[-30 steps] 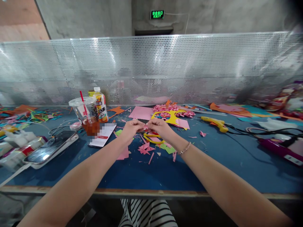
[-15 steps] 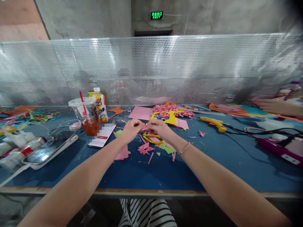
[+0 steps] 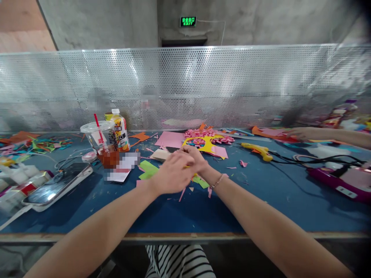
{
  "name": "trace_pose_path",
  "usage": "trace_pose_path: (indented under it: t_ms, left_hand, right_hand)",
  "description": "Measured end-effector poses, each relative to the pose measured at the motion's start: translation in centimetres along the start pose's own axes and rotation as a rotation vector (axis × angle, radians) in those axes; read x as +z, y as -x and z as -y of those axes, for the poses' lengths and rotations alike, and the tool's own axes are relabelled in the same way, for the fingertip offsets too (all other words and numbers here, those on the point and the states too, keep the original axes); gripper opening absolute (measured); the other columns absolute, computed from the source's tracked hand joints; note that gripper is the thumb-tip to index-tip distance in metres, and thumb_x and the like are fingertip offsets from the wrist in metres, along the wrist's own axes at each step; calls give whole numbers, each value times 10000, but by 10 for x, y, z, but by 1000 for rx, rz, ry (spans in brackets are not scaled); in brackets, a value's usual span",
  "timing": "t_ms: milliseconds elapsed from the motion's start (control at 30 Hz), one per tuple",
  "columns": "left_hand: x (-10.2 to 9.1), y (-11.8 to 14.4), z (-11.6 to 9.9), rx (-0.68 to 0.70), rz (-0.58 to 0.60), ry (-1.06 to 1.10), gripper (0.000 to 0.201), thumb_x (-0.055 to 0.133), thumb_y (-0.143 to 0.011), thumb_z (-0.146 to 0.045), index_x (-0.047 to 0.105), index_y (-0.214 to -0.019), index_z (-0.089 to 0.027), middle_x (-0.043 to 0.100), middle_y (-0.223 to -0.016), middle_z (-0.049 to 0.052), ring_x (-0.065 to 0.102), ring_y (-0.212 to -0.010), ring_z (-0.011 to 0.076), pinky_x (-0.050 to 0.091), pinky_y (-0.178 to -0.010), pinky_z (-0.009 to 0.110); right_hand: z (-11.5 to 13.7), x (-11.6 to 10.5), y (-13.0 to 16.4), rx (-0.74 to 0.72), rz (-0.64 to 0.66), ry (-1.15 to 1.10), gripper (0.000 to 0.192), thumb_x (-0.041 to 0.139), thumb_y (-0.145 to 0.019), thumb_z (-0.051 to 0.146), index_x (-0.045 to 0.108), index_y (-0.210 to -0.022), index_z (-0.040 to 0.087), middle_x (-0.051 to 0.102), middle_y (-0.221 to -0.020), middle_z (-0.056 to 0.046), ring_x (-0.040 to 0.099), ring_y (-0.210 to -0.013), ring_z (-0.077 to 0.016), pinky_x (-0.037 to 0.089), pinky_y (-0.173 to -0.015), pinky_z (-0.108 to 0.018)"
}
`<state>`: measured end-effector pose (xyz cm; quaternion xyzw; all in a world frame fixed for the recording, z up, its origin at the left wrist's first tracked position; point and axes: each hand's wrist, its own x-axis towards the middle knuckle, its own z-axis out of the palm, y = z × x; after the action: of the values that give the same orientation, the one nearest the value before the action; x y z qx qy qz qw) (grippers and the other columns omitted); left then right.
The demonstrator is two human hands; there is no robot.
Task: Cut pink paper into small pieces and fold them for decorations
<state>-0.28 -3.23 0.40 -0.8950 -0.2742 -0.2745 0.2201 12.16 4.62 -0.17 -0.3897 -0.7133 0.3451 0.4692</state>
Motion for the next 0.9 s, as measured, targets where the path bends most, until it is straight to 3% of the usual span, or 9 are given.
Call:
trace_pose_path:
  t_ms: [67,133,333,467,533,633,800,900]
  left_hand:
    - [1,-2,-11,98,118,-54,483,407,-825,-211,393,-1302,-287,513,-1079,63,434,-1022,202,299,-934,372]
    - [4,-3,-15,138,165,-80,510,392,-831,-201,350,-1331,-296,509,-1112,63,425,-1023,204,299,-915,377]
    - [10,3,-7,245,184,-44,425,396,-843,-218,458,-1254,-306,518,-1182,35,391,-1081,201,275,-939,365]
    - [10,4,-4,263,168,61,238,434,-834,-267,665,-888,-246,525,-1192,30,399,-1110,195,256,-977,363]
    - [10,4,0,211,152,109,239,461,-827,-308,668,-747,-218,551,-1142,36,435,-1070,184,277,-964,357]
    - [11,4,15,54,112,121,229,449,-841,-294,663,-817,-213,597,-1001,49,494,-957,162,343,-877,328]
    - [13,10,47,-199,148,35,359,380,-872,-354,648,-700,-188,608,-642,23,541,-647,135,370,-791,319]
    - [14,14,57,-303,184,-31,321,363,-874,-305,651,-806,-182,633,-724,50,576,-728,167,389,-767,319]
  right_hand:
    - [2,1,0,21,-3,47,216,536,-647,295,401,-523,181,377,-508,52,357,-491,-81,287,-446,-219]
    - [4,1,1,21,16,94,213,526,-674,321,426,-552,178,396,-522,49,373,-504,-86,301,-457,-221]
    - [1,-1,-1,-28,-1,147,234,522,-696,355,454,-567,172,427,-531,45,396,-517,-88,332,-490,-222]
    - [1,-5,-1,6,-18,83,232,516,-693,362,466,-567,174,448,-512,44,419,-480,-87,346,-480,-222]
    - [2,-8,-1,21,-39,53,222,515,-689,346,460,-559,175,452,-505,45,428,-460,-84,351,-470,-219]
    - [1,-15,-1,18,-46,75,218,524,-687,334,462,-552,174,450,-489,47,430,-441,-83,349,-457,-217]
    - [-7,-32,-6,-15,-7,215,207,528,-719,333,584,-634,154,499,-498,28,477,-458,-98,369,-475,-225]
    - [-11,-41,-10,-2,3,247,181,561,-708,297,660,-757,153,559,-541,12,507,-479,-105,393,-496,-233]
